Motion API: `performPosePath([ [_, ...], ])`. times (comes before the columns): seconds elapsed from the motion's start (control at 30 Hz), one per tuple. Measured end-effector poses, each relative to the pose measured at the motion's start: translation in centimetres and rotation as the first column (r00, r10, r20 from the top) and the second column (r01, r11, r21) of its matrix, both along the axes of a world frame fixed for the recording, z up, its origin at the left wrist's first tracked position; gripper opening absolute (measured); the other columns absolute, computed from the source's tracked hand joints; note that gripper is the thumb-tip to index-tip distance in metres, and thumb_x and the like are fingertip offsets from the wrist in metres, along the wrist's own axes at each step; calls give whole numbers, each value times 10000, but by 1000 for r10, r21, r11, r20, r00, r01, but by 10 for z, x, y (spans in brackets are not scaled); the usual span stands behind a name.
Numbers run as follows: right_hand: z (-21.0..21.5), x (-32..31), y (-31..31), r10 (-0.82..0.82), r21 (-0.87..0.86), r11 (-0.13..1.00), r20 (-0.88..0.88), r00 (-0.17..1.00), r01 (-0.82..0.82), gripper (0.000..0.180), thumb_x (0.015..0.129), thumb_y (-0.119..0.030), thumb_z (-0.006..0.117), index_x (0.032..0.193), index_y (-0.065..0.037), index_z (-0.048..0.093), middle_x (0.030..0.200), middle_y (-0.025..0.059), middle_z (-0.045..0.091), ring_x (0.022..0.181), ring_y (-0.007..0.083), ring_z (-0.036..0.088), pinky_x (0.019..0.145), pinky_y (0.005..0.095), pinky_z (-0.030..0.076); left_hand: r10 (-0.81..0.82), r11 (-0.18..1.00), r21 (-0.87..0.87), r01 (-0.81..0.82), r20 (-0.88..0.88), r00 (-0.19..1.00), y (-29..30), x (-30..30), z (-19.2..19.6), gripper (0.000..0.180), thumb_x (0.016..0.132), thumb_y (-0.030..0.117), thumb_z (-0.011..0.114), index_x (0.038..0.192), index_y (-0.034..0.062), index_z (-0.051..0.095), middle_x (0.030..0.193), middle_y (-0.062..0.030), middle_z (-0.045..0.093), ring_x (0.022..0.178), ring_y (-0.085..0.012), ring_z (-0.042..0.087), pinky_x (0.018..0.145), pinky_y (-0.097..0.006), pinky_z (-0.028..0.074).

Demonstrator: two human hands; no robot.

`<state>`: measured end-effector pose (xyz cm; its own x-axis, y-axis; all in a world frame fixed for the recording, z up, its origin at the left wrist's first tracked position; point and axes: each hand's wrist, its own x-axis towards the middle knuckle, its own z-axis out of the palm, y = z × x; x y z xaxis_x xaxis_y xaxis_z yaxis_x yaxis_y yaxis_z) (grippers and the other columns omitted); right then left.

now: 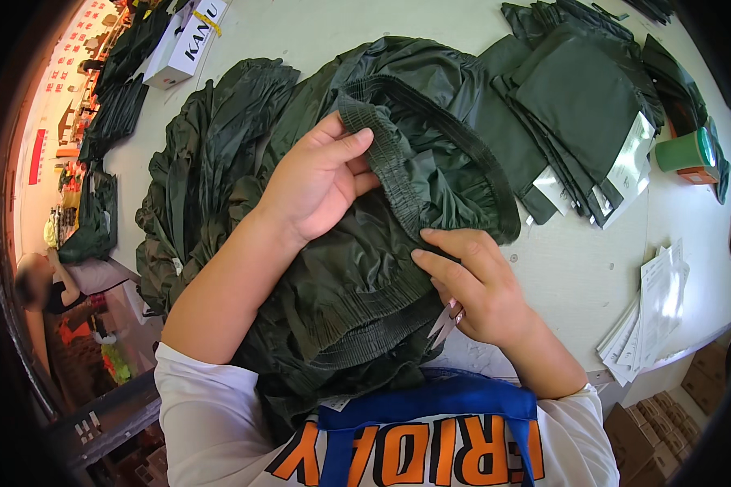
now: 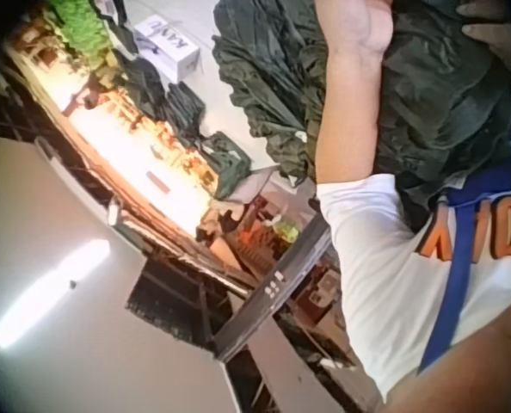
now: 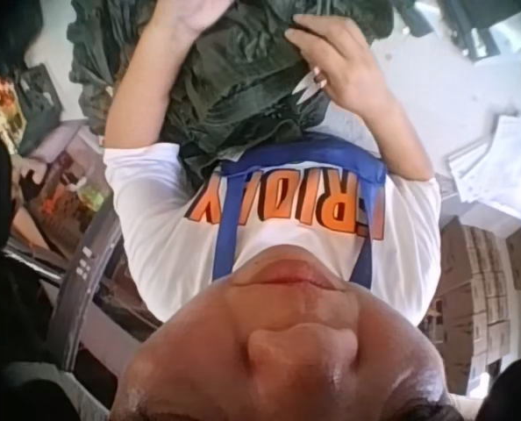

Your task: The person uses a small knife to cut tags and loose threads from the elastic waistbands of several dark green garments. The person handles each garment one at a time, trims the tag, and sets the garment aside.

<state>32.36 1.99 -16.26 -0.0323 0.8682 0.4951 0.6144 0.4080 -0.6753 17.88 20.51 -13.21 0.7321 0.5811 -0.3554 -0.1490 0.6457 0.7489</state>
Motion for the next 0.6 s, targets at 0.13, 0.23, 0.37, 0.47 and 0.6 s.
performPosePath([
  [0.13,-3,-4,-1,48,-14,999,-132,990,-50,388,666,35,613,1054,30,609,1065,179,581,908,324,573,817,406,492,-13,992,-119,32,155,988,0,-6,-4,261,954,115,468,1213,86,494,1168,-74,591,1081,-202,579,963,-399,450],
  [0.23,-7,-5,1,42,-21,999,-212,976,-47,330,718,57,598,1047,37,607,1028,183,595,866,323,592,799,400,500,-23,984,-168,65,239,971,2,-8,-9,289,962,112,420,1243,68,468,1197,-99,580,1092,-226,575,972,-424,447],
  [0.37,-8,12,-1,-78,-44,997,-377,923,66,246,821,51,542,1057,31,607,988,167,623,781,247,617,732,331,507,78,960,-278,-32,155,985,0,-5,-2,324,933,147,437,1227,25,497,1205,-128,585,1085,-262,575,960,-452,446],
  [0.47,-14,40,12,-443,-285,896,-628,640,341,223,928,-56,467,1093,6,604,1004,60,626,683,51,466,636,196,407,73,948,-315,-45,76,995,-1,-10,0,320,893,153,488,1179,18,539,1169,-122,601,1064,-266,579,943,-455,447],
  [0.6,-69,89,40,-648,-566,737,-434,626,370,301,897,-152,573,1153,4,599,932,14,631,787,47,510,707,217,417,68,972,-227,-65,7,998,-5,-9,2,276,856,117,540,1118,40,577,1105,-96,619,1009,-232,591,908,-417,465],
])
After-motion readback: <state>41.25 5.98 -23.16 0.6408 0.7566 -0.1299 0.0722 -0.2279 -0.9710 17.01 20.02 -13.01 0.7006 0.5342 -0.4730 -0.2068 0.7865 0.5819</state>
